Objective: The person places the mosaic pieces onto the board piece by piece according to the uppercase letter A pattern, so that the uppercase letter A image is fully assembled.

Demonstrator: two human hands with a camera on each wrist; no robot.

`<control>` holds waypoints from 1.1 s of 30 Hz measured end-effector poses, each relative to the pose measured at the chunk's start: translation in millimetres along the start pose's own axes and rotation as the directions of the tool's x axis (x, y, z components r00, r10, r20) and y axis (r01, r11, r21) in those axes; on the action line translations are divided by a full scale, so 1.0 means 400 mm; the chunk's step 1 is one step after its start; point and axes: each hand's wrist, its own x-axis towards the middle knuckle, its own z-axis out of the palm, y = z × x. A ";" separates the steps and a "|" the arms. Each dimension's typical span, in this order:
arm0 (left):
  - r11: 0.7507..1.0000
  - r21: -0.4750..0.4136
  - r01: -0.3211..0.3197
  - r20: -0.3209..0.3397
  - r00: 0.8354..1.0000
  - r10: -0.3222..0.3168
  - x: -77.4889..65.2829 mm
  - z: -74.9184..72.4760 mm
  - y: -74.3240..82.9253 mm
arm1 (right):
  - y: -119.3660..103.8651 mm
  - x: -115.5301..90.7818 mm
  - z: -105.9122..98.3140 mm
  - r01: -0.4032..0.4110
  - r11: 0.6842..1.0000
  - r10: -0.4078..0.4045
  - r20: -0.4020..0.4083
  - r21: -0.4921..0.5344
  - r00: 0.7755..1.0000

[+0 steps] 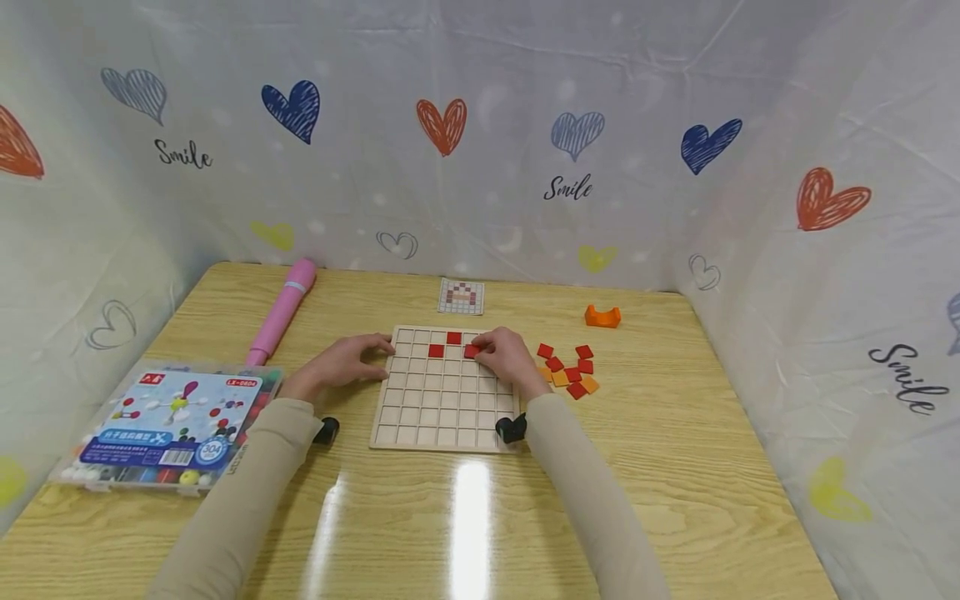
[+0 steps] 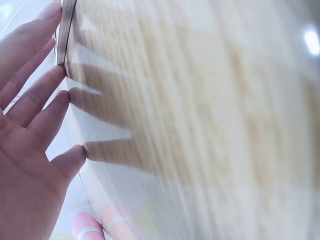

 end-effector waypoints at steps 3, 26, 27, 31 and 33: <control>1.000 0.007 -0.008 -0.003 1.000 0.008 0.000 -0.001 -0.001 | -0.003 0.004 -0.001 0.034 0.998 -0.034 0.005 -0.043 0.999; 1.000 0.003 -0.003 0.003 1.000 0.003 -0.007 -0.002 0.007 | -0.008 0.005 0.006 0.022 0.997 -0.021 0.010 -0.071 1.000; 1.000 0.004 -0.003 0.003 1.000 0.003 -0.007 -0.002 0.007 | -0.008 0.005 0.008 0.020 0.998 -0.019 0.008 -0.067 1.000; 1.000 -0.004 0.001 0.000 1.000 -0.001 -0.007 -0.001 0.006 | -0.005 0.003 0.012 0.024 0.997 -0.025 -0.006 -0.067 1.000; 1.000 -0.008 0.001 -0.001 1.000 -0.001 -0.005 -0.001 0.006 | -0.001 0.000 0.013 0.019 0.999 -0.020 -0.018 -0.048 1.000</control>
